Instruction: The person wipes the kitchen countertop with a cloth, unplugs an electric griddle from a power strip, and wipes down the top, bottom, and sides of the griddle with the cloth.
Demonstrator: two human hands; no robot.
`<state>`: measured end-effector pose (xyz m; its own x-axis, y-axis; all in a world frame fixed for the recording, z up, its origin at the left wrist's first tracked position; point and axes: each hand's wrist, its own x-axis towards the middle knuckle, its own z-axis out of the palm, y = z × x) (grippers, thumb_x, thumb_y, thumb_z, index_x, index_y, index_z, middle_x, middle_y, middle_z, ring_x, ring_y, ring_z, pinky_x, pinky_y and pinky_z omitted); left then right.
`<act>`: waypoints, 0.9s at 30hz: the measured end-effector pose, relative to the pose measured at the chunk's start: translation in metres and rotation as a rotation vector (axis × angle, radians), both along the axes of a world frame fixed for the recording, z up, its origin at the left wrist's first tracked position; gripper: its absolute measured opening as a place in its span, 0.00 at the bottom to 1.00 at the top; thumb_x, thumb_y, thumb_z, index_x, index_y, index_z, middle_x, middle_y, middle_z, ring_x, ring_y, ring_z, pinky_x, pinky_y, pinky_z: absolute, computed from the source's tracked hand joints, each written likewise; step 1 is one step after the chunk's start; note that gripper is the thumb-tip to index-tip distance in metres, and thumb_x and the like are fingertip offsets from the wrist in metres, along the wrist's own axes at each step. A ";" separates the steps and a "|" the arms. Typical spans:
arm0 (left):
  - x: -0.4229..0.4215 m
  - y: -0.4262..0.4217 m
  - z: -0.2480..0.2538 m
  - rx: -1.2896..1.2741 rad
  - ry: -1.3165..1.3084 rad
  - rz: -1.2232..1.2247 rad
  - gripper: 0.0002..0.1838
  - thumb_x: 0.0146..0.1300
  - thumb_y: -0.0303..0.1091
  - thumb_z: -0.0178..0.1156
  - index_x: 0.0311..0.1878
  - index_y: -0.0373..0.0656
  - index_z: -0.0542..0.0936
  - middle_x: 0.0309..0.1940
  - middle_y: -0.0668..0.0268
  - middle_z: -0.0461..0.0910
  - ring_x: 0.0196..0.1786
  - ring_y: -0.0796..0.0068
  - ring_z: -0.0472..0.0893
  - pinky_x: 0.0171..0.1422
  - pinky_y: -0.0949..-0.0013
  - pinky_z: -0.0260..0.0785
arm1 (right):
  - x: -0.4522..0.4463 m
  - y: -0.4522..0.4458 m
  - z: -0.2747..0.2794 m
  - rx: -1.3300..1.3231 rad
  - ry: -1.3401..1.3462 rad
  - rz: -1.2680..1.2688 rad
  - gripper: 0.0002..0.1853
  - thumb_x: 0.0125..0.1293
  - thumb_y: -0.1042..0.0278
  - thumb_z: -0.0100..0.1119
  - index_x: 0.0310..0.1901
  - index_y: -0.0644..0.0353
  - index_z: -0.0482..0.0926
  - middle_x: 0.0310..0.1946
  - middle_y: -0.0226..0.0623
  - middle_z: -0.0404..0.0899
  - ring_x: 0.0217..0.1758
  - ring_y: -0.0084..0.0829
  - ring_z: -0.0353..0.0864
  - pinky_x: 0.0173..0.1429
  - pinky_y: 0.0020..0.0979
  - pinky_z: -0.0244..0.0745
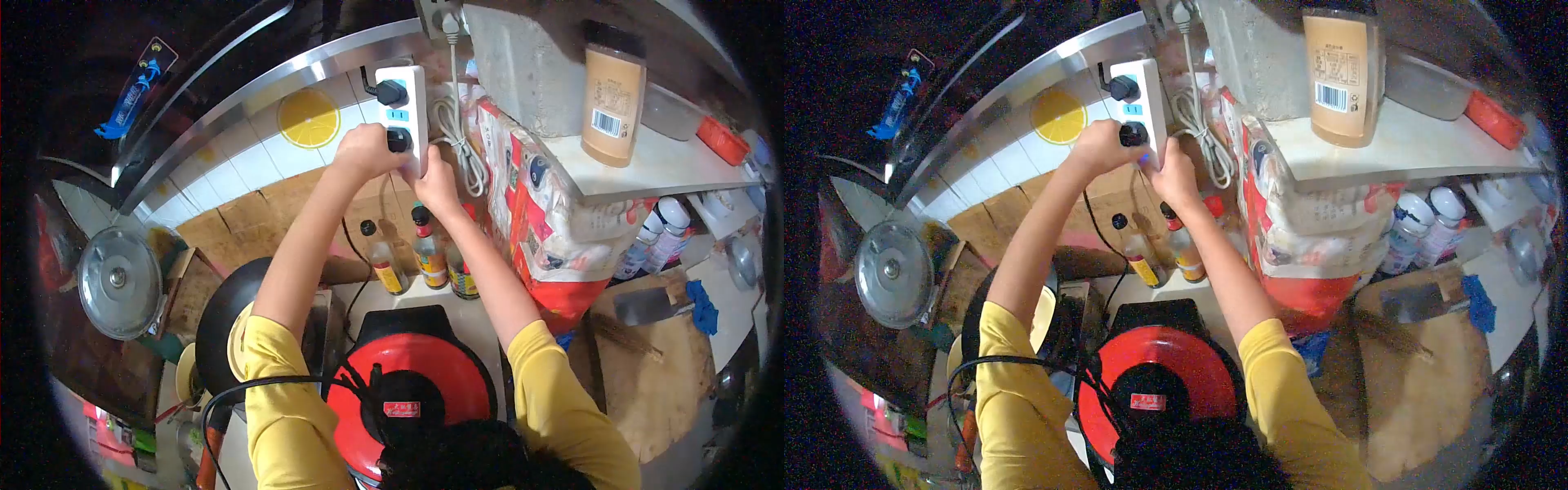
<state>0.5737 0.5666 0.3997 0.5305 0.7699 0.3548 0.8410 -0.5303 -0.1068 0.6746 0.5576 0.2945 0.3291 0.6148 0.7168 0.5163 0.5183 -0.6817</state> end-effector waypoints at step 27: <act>-0.007 0.010 -0.010 0.023 -0.128 -0.124 0.36 0.46 0.63 0.39 0.18 0.32 0.74 0.20 0.49 0.72 0.30 0.55 0.73 0.37 0.62 0.64 | -0.003 0.006 -0.008 -0.008 0.236 0.104 0.20 0.38 0.61 0.60 0.31 0.67 0.68 0.25 0.46 0.73 0.31 0.40 0.74 0.34 0.32 0.67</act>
<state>0.5667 0.5769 0.3901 0.5698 0.6925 0.4424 0.7771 -0.6291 -0.0160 0.6718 0.5633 0.2864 0.4215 0.6596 0.6224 0.2863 0.5544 -0.7814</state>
